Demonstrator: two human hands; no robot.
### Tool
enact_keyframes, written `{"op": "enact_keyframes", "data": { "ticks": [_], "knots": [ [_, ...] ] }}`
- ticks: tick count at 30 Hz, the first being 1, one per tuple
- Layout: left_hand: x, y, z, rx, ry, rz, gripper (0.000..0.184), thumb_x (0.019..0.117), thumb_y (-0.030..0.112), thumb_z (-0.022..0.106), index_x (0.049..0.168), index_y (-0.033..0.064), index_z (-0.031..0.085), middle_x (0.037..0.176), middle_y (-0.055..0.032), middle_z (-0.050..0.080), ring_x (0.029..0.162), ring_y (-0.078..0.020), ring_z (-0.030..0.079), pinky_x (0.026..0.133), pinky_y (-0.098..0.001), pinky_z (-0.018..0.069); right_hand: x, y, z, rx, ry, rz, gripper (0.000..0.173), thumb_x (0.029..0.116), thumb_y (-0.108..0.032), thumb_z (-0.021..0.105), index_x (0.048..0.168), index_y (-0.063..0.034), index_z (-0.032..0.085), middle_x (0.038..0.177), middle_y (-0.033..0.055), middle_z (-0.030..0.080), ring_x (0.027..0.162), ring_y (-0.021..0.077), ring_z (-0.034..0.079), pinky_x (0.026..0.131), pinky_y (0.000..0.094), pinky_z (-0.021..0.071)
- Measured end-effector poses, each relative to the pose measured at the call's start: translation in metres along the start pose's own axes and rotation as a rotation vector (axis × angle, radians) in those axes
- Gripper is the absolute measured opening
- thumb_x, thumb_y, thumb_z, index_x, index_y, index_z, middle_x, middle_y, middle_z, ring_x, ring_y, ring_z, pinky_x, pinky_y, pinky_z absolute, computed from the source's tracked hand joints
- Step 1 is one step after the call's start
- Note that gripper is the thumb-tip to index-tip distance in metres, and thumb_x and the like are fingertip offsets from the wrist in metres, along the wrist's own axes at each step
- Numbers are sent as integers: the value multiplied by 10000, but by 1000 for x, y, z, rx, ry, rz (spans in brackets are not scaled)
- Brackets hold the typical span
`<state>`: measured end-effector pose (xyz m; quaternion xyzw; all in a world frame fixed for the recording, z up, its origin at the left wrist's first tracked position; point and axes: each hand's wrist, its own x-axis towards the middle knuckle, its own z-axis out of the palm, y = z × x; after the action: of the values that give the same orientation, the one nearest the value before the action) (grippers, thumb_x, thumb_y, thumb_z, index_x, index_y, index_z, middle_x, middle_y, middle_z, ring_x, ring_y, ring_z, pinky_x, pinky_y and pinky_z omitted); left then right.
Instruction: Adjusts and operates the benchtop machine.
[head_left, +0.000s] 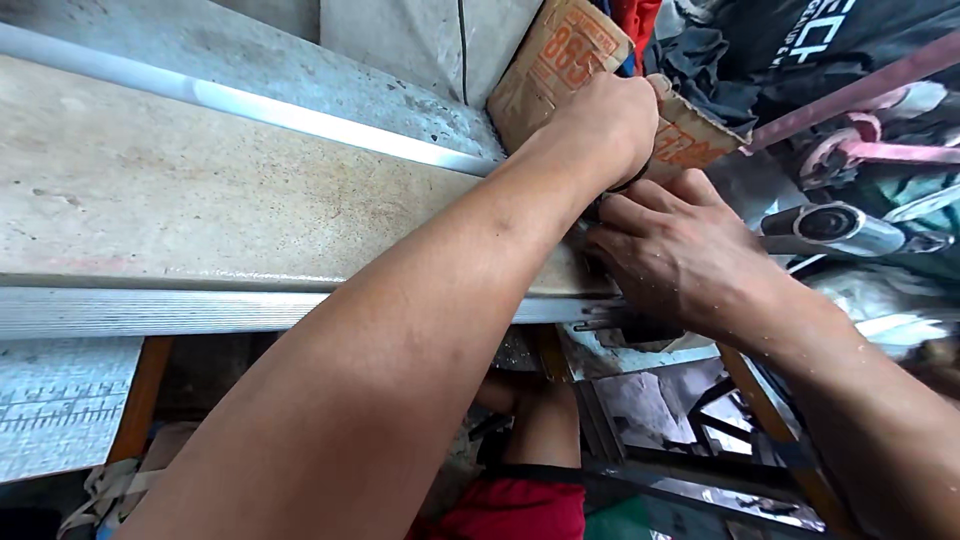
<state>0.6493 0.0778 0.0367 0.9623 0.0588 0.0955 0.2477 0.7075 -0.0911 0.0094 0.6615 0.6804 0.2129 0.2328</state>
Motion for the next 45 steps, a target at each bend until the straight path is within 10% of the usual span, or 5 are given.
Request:
{"op": "enact_keyframes", "data": {
  "ticks": [45],
  "knots": [
    [-4,1,-2,-9,-6,1,209,995,155,624,1144,9,636,1158,-172,640,1107,-309,635,900,-485,530,-2,-7,1,-19,-19,73,147,950,-84,565,888,-35,688,926,138,598,884,356,583,760,530,393]
  ]
}}
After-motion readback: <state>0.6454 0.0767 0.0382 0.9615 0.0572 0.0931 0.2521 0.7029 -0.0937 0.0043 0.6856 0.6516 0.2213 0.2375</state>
